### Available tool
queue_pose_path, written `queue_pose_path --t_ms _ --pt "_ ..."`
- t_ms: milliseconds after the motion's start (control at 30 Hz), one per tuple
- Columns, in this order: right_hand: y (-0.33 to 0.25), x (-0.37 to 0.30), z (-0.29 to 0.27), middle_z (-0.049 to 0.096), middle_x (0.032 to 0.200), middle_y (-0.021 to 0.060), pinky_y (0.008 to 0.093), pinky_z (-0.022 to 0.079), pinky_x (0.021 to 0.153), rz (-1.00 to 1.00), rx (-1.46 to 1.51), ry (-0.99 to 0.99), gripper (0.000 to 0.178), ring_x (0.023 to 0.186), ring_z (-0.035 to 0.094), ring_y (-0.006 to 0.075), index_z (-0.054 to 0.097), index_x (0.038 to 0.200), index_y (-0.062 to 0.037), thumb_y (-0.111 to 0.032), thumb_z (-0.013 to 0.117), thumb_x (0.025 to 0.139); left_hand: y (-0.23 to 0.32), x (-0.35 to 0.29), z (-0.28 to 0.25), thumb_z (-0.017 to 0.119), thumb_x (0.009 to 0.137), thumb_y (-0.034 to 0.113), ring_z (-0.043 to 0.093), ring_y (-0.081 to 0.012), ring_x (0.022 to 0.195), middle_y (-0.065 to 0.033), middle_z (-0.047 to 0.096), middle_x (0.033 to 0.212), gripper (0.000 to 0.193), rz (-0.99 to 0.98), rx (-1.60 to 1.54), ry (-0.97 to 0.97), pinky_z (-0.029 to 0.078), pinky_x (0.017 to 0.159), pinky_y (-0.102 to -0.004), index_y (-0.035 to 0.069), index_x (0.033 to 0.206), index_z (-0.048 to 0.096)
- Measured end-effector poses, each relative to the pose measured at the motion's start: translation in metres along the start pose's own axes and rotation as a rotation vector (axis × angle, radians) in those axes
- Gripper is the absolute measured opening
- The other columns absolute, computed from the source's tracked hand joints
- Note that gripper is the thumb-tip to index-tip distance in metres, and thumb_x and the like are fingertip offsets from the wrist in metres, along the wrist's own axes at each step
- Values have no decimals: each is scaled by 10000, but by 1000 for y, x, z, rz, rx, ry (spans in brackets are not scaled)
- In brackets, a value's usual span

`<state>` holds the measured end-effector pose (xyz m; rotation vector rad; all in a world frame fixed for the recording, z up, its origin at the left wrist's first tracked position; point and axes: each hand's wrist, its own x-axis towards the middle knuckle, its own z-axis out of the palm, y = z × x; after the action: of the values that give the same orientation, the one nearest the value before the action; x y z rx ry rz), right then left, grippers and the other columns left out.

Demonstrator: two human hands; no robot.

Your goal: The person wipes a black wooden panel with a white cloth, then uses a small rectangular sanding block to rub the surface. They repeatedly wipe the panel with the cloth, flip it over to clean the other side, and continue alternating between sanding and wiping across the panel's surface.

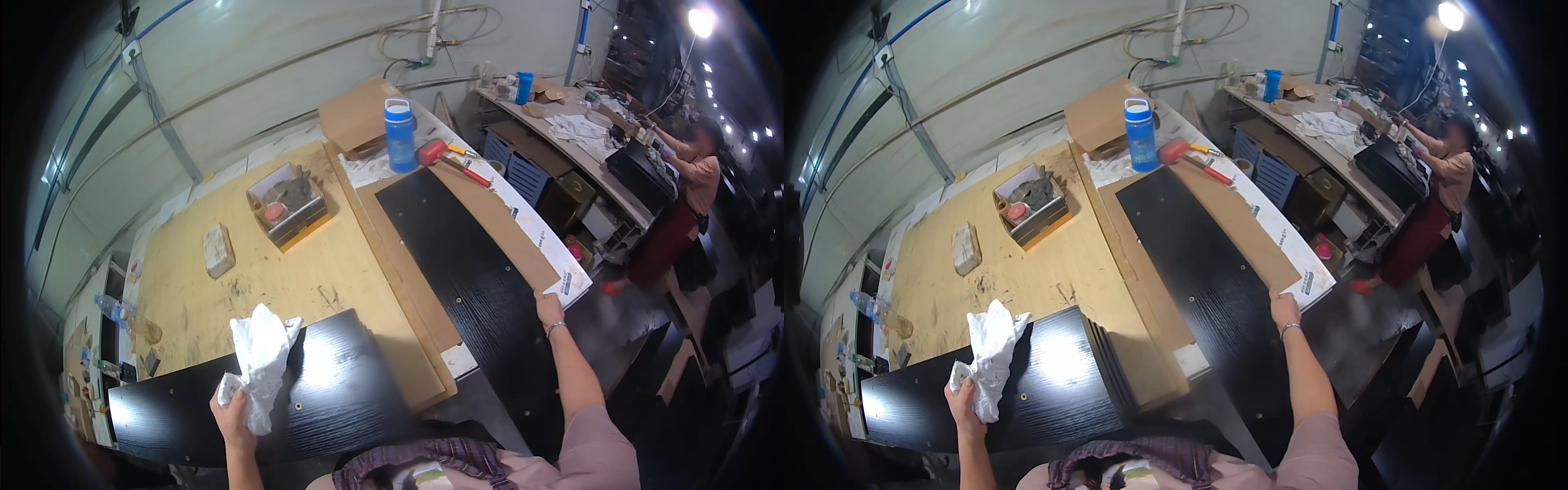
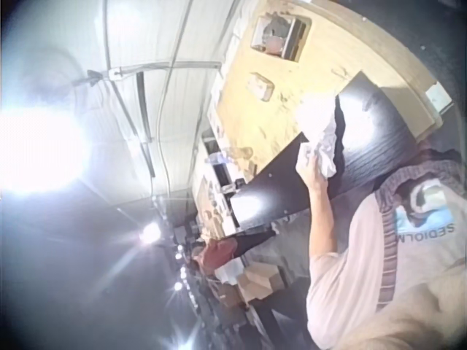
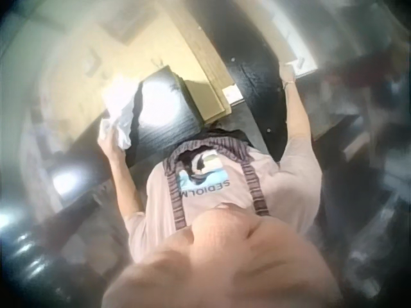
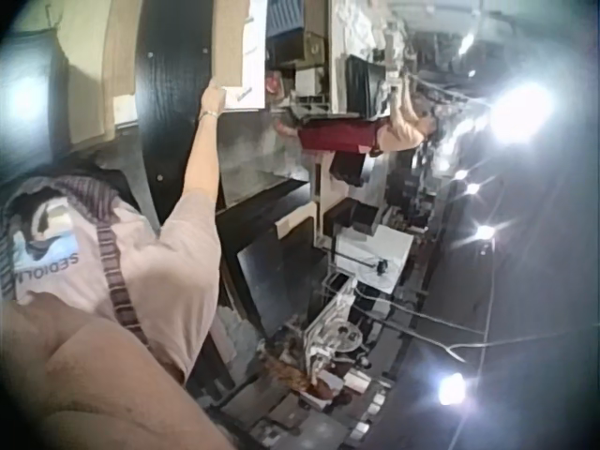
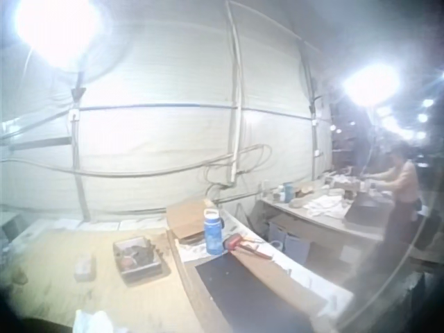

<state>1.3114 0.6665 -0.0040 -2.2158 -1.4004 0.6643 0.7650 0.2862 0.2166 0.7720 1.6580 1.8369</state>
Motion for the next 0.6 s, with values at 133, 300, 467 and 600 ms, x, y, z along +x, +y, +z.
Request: queue_pose_path --t_ms 133,300,467,600 --pt "-2 1 21 708 1102 320 502 514 959 4 22 -51 644 1120 665 473 720 1088 63 -546 531 1000 -9 -1 -17 732 862 249 619 -154 884 -75 664 988 416 2 45 27 484 809 -297 -47 1139 637" --pt "5 0 23 696 1085 311 521 523 926 -64 -53 -83 553 1074 663 476 754 1023 6 -498 529 995 -21 -3 -22 706 879 279 638 -200 944 -131 658 1049 500 2 43 112 511 853 -339 -75 1215 598" --pt "-18 -16 0 706 899 276 520 550 781 -462 -348 29 391 890 691 461 751 880 -6 -364 612 954 -19 -7 -29 695 911 353 633 -199 922 -143 646 1043 534 -3 58 29 516 804 -330 -82 1199 579" --pt "-35 -12 -40 675 752 239 511 528 668 -330 -196 124 356 786 686 438 724 791 0 -332 678 913 -26 -2 -33 705 911 346 630 -214 989 -149 632 1130 564 9 39 92 500 877 -346 -81 1247 554"
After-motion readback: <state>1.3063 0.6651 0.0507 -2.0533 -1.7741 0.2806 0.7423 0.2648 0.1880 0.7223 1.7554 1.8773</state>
